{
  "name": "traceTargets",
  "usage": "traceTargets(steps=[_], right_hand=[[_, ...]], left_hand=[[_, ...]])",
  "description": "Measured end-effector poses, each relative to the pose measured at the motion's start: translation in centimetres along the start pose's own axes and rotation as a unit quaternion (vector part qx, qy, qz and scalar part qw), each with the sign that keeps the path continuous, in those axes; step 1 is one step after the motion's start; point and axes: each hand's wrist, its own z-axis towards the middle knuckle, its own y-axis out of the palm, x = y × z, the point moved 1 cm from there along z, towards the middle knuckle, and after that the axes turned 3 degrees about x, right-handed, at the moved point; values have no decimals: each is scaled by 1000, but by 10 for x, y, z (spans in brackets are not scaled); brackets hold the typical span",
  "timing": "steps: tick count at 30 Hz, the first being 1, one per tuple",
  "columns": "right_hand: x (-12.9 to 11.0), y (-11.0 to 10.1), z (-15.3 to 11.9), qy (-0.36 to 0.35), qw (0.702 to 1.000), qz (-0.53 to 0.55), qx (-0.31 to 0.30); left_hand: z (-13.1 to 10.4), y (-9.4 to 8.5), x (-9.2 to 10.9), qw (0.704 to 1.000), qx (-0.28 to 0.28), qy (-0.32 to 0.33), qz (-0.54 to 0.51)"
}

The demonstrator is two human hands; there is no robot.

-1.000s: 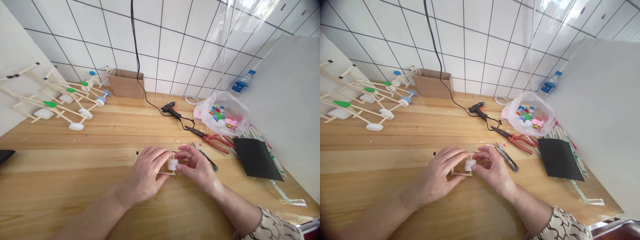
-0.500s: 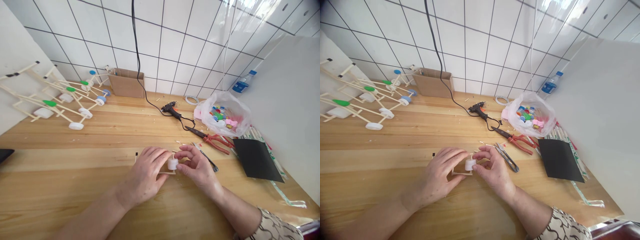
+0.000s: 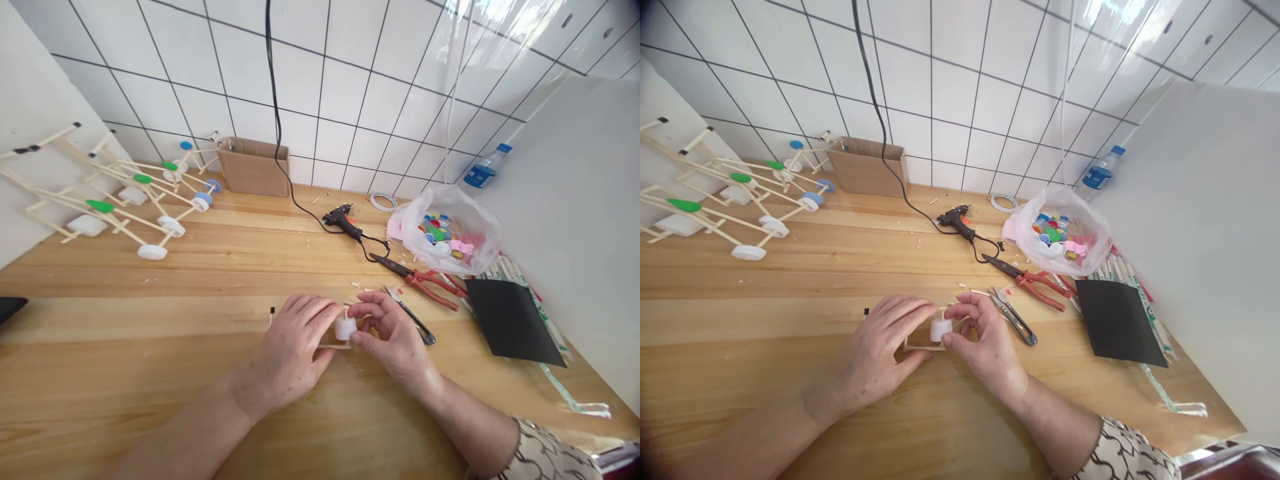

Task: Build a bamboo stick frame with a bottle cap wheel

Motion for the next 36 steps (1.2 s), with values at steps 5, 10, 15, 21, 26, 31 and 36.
traceTargets(steps=[5, 10, 15, 21, 26, 31, 36], right_hand=[[2, 1, 0, -2, 1000, 2, 7], [3, 1, 0, -8, 1000, 3, 15], [4, 1, 0, -12, 1000, 11, 18], [3, 1, 0, -6, 1000, 22, 15], [5, 1, 0, -5, 1000, 18, 15], [8, 0, 1, -14, 999, 6, 32], [3, 2, 0, 7, 999, -9, 39]], left_hand=[[-1, 1, -1, 1000, 4, 6, 6], [-1, 1, -1, 1000, 15, 9, 5], [-1, 2, -1, 1000, 20, 11, 4], [-1, 2, -2, 1000, 22, 11, 1], [-1, 1, -1, 1000, 21, 11, 1], [0, 0, 0, 1000, 22, 12, -2], [1, 0, 0, 1000, 23, 17, 0]])
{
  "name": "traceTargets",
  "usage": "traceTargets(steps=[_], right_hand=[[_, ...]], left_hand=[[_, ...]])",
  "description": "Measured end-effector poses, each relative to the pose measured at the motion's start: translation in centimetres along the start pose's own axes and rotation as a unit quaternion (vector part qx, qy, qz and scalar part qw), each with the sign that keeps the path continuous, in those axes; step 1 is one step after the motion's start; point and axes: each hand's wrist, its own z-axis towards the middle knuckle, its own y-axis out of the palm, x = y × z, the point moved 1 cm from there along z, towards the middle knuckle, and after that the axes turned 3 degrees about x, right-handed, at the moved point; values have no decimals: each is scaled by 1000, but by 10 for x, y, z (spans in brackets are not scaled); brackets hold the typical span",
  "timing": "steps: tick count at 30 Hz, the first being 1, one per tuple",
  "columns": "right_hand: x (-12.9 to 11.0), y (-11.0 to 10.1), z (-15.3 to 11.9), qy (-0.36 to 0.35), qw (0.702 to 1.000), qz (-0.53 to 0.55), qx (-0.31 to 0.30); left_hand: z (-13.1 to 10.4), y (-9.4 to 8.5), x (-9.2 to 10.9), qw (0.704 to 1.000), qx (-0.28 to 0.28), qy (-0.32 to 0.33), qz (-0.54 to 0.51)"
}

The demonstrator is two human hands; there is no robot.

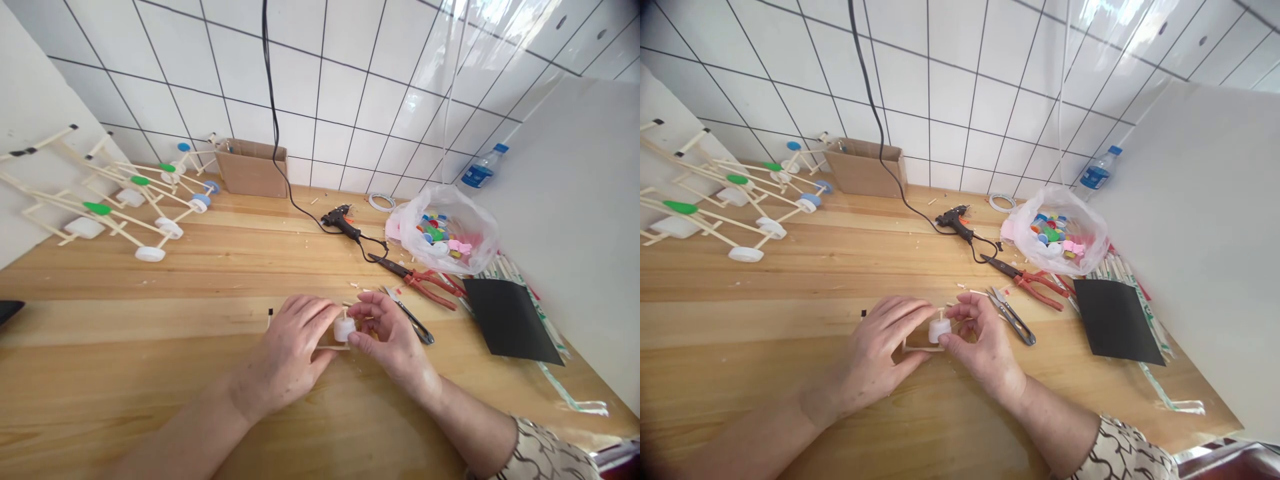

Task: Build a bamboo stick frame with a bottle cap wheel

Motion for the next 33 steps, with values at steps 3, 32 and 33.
traceTargets(steps=[3, 32, 33], right_hand=[[-6, 0, -1, 1, 1000, -13, 9], [-4, -12, -4, -222, 942, -253, 8], [-4, -12, -4, -227, 936, -268, 5]], left_hand=[[0, 0, 0, 1000, 5, 3, 2], [0, -2, 1, 1000, 0, 7, 8], [-1, -2, 1, 1000, -1, 7, 8]])
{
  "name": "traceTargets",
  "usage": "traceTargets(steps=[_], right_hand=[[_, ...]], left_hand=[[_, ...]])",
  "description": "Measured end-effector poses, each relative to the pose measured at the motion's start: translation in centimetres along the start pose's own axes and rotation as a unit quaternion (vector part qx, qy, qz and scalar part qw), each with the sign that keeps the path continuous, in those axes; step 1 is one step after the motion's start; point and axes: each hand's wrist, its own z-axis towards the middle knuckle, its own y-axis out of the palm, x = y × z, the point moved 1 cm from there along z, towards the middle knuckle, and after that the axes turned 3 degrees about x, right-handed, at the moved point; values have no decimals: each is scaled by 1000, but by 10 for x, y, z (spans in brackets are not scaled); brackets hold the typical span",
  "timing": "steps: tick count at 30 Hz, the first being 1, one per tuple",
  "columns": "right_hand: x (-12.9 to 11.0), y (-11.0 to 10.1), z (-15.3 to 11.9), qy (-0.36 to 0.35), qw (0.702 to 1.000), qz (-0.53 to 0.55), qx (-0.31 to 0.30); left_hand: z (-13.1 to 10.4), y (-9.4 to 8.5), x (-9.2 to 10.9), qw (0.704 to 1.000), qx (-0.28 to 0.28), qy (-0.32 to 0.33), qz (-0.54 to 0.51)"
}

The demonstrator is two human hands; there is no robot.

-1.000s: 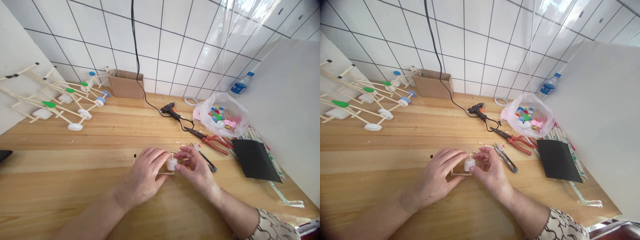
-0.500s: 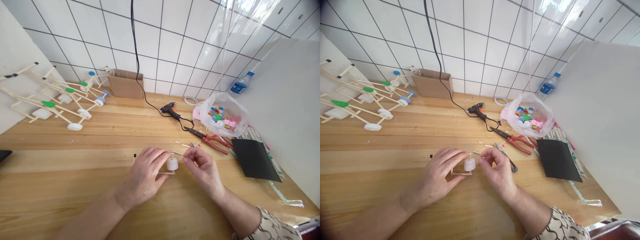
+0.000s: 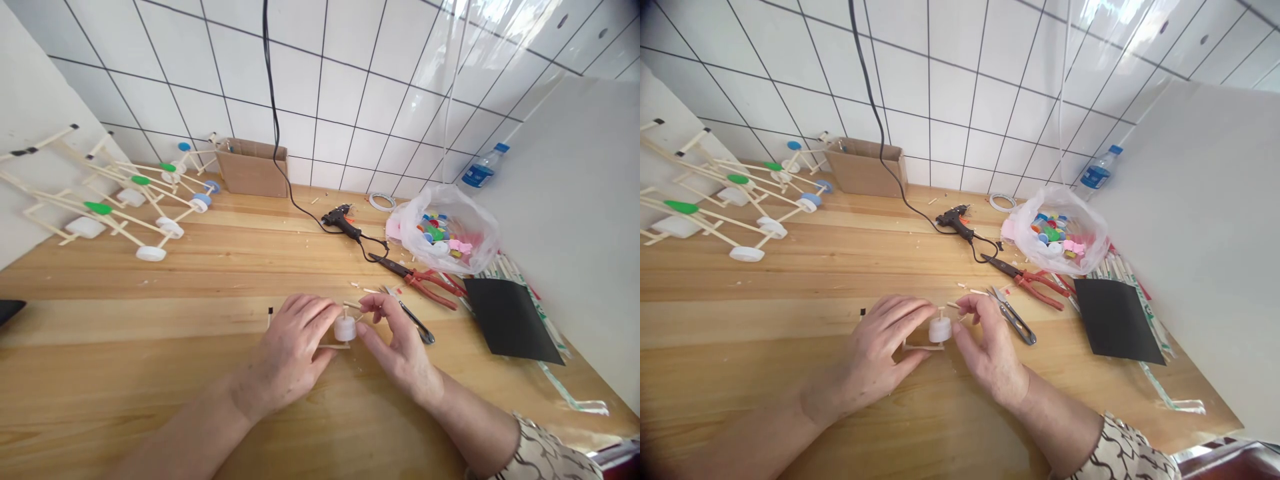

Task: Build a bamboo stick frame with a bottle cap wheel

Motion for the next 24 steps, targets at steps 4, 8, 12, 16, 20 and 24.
traceTargets(steps=[4, 8, 12, 16, 20, 24], right_hand=[[0, 3, 0, -5, 999, -45, -17], [-1, 7, 1, -11, 997, -64, -28], [-4, 9, 2, -13, 996, -78, -36], [-5, 9, 3, -9, 995, -84, -48], [-6, 9, 3, -8, 995, -82, -55], [-7, 10, 4, -5, 995, -73, -63]], left_hand=[[0, 0, 1, 1000, 0, 7, 4], [0, 1, 2, 1000, 10, 12, 6], [2, 0, 3, 1000, 18, 13, -1], [3, -1, 4, 1000, 22, 17, -8], [3, -3, 5, 1000, 10, 13, -12], [3, -3, 5, 1000, 9, 19, -11]])
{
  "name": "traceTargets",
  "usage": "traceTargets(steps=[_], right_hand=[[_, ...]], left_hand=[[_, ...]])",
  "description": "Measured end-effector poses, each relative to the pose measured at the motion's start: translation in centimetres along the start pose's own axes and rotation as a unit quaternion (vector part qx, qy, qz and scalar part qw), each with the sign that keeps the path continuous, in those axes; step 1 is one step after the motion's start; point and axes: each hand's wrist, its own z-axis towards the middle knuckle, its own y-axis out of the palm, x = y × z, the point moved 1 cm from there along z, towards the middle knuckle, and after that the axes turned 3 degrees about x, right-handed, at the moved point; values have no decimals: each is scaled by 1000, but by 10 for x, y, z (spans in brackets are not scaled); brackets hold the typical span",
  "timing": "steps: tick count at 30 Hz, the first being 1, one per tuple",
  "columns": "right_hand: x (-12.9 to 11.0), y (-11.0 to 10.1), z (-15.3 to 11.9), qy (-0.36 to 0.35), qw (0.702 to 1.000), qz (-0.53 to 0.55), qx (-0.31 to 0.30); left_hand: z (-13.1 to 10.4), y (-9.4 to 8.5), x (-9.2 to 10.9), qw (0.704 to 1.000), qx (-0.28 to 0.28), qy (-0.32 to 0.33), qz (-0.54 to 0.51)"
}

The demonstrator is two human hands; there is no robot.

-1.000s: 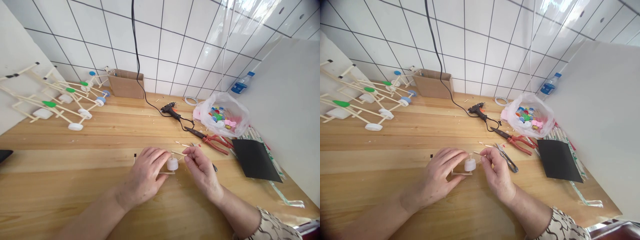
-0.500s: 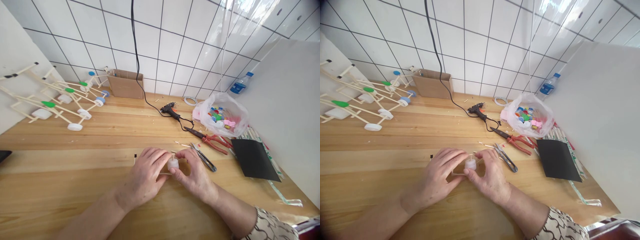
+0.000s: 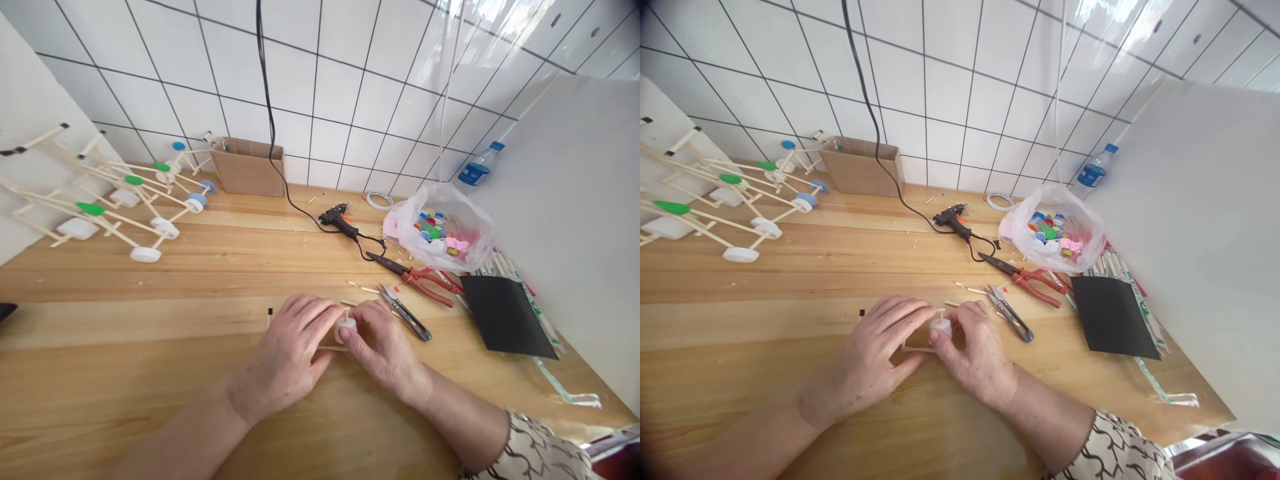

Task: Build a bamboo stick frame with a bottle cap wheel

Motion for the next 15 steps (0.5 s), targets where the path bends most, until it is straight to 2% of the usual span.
traceTargets(steps=[15], right_hand=[[-2, 1, 0, -1, 1000, 10, -5]], left_hand=[[-1, 2, -1, 1000, 4, -5, 0]])
